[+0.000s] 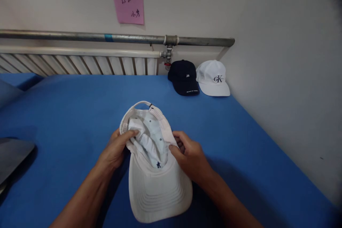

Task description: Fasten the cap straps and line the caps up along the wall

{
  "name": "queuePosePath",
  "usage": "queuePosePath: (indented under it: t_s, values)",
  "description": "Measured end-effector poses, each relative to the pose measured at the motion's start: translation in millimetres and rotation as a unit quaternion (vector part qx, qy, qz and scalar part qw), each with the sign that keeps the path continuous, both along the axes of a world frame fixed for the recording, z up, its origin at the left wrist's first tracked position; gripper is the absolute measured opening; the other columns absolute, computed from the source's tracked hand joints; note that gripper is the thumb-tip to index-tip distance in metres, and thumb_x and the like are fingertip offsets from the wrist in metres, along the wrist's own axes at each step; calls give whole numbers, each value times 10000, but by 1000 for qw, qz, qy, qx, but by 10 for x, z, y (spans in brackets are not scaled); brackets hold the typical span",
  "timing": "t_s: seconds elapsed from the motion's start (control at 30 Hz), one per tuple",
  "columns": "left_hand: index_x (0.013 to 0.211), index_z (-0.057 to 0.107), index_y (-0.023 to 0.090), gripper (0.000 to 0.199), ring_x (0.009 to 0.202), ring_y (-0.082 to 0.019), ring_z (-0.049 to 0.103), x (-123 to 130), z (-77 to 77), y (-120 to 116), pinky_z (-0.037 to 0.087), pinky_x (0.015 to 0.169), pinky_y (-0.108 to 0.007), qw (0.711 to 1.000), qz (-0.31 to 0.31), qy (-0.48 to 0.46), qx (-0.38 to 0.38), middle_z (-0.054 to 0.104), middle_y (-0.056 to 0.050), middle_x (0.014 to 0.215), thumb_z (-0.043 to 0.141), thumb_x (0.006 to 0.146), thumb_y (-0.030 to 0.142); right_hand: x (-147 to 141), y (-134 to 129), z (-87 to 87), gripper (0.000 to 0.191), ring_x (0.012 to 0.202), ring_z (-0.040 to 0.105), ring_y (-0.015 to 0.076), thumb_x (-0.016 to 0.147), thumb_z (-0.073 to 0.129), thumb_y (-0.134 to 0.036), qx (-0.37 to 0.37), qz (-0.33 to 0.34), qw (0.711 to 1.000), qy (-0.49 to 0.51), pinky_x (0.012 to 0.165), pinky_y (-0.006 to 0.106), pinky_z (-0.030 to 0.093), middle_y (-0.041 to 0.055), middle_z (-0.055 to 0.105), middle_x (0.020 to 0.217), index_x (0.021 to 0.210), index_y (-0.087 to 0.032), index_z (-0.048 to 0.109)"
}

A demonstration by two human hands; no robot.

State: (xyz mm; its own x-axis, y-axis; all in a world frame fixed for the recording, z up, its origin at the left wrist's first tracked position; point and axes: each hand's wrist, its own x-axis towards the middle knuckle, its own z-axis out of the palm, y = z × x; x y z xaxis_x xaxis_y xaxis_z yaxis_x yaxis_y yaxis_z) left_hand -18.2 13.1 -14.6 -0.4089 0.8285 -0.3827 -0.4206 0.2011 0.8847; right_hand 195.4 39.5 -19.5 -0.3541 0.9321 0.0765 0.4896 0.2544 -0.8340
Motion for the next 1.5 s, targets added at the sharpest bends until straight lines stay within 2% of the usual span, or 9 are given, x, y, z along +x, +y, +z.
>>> queuePosePath:
  t_s: [0.33,0.53,0.73,0.93,1.07,1.17,1.3,1.43,1.5]
  values:
    - [744,737,143,244,522,-191,613,-8,55,16,476,523,-278,996,19,73,-37,712,-49,634,829,518,135,0,2,4,237,701,612,160,820,520,-186,7,0,1000,-9,637,266,462,23,694,818,1032,-205,625]
    - [782,768,185,299,616,-194,611,-64,53,0,440,567,-246,978,42,204,-8,722,-33,698,762,519,43,2,9,2,230,699,617,159,820,524,-191,3,-1,1000,-10,648,270,471,21,699,824,1026,-205,627]
    - [720,759,213,260,638,-193,568,-133,-14,-3,395,572,-245,943,27,332,10,679,-33,668,690,552,28,4,5,1,227,712,612,163,817,529,-191,3,-1,1000,-4,648,271,475,27,696,830,1018,-207,633]
    - [723,754,218,257,631,-195,528,-114,-6,-4,396,570,-244,954,6,299,35,658,-21,656,641,565,50,-16,21,-6,239,750,620,168,786,550,-206,-42,-16,998,41,701,298,491,37,698,870,1009,-199,636]
    - [780,751,212,221,619,-171,524,-67,51,-42,400,557,-227,960,-22,275,52,648,-16,672,660,606,113,-10,79,-31,492,1036,625,238,727,649,-297,-83,-69,989,105,839,359,507,96,671,1156,1204,-199,576]
    - [867,748,211,236,640,-173,540,-22,71,-103,417,577,-233,968,-69,230,72,645,-17,709,685,642,177,7,120,-19,602,1118,616,250,718,666,-328,-151,-57,974,158,913,377,500,96,650,1243,1292,-214,526]
    - [867,725,208,187,649,-171,537,21,36,-187,419,597,-244,966,-158,187,87,629,-14,729,706,684,238,12,156,-24,529,1032,650,235,696,663,-290,-177,-64,961,204,901,358,502,62,701,1135,1215,-216,590]
    - [826,692,208,123,631,-145,512,29,-10,-204,400,584,-228,962,-186,179,87,585,15,694,701,711,251,1,175,-116,221,774,629,192,714,620,-318,-166,-73,964,196,708,297,494,23,700,836,890,-200,683]
    - [855,687,211,155,628,-139,516,33,-20,-192,404,582,-225,966,-188,163,71,589,26,693,703,705,246,-1,179,-159,167,674,568,162,701,622,-337,-165,-78,963,198,635,270,451,0,645,720,779,-196,667]
